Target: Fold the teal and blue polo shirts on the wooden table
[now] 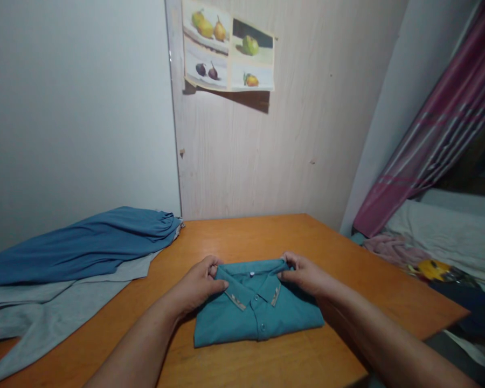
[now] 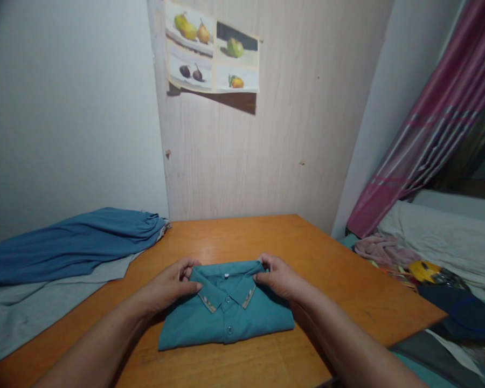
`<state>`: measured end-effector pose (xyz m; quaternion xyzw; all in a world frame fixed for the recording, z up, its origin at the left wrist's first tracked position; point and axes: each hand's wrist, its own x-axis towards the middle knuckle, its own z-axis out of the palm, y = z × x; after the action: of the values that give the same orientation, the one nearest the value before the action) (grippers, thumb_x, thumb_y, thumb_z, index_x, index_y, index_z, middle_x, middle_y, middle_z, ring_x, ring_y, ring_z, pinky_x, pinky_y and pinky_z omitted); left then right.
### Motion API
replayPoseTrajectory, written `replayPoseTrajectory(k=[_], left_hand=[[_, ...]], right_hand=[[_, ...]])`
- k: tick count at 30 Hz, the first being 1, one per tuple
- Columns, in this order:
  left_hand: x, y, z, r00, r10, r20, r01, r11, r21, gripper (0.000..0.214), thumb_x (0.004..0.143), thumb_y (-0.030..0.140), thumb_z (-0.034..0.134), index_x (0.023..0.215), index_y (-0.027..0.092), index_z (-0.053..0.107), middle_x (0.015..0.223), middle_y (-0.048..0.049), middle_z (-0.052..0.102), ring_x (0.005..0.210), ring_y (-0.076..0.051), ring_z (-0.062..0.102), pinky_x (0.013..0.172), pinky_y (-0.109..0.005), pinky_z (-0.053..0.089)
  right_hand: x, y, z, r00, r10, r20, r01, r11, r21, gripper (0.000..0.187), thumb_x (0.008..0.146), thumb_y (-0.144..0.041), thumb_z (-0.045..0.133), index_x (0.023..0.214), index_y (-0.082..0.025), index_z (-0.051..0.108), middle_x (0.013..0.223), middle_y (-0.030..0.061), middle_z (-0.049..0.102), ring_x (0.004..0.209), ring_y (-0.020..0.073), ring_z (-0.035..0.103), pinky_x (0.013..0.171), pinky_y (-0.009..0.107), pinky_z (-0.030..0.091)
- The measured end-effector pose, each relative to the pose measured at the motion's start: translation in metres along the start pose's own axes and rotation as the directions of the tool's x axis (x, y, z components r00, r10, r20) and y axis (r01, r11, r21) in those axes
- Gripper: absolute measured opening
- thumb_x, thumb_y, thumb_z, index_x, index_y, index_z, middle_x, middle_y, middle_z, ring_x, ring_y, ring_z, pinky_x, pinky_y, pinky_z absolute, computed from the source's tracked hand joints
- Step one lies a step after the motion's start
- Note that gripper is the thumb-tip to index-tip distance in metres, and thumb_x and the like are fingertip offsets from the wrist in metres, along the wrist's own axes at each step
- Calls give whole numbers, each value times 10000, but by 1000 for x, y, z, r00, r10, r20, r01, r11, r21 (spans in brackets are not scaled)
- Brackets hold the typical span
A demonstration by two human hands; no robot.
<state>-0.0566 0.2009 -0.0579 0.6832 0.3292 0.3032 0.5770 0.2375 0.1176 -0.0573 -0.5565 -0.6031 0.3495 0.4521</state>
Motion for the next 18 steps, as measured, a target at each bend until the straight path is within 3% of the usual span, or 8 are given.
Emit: replayPoseTrajectory(k=[4, 8, 11, 14, 18], left_hand=[[-12, 12, -5, 978, -16, 206, 42, 991, -125, 287, 670, 250, 727, 896, 181, 564, 823, -4, 636, 744, -160, 603, 662, -252, 441], [-31, 25, -11, 937, -71, 341, 80, 997, -12, 255, 677, 197, 680, 899, 200, 556, 798, 25, 598, 731, -140, 567, 626, -225, 399], [-40, 31, -12, 944, -108, 312, 11, 955, 297, 335, 633, 161, 677, 951, 233, 599, 841, 43, 583, 769, -139, 535, 636, -212, 394], [-42, 35, -9, 960, -65, 273, -104, 822, 560, 496, 581, 210, 775, 1053, 282, 640, 1022, 26, 614, 949, -188, 543, 817, -262, 436], [-40, 35, -7, 965, -16, 263, -153, 777, 610, 603, 578, 304, 838, 1145, 300, 634, 1215, -5, 594, 1137, -247, 518, 979, -326, 411]], right_hand=[[-21, -17, 3, 985, -164, -48, 159, 983, -91, 143, 768, -259, 668, 817, -216, 541, 764, -14, 574, 731, 149, 522, 650, 249, 417], [-60, -36, 4, 947, -313, 78, 322, 931, -170, 42, 867, -241, 571, 894, -233, 541, 1015, 64, 650, 966, 214, 595, 838, 345, 483], [-89, -46, 6, 909, -391, 146, 418, 858, -298, 90, 881, -178, 516, 944, -239, 532, 1125, 87, 656, 1080, 229, 605, 902, 370, 491], [-105, -52, 7, 884, -411, 223, 468, 779, -417, 157, 846, -122, 522, 941, -245, 543, 1146, 95, 679, 1122, 233, 622, 923, 363, 503], [-108, -56, 7, 881, -413, 231, 471, 714, -519, 150, 825, -130, 552, 917, -246, 577, 1296, 120, 634, 1266, 269, 556, 993, 400, 487]])
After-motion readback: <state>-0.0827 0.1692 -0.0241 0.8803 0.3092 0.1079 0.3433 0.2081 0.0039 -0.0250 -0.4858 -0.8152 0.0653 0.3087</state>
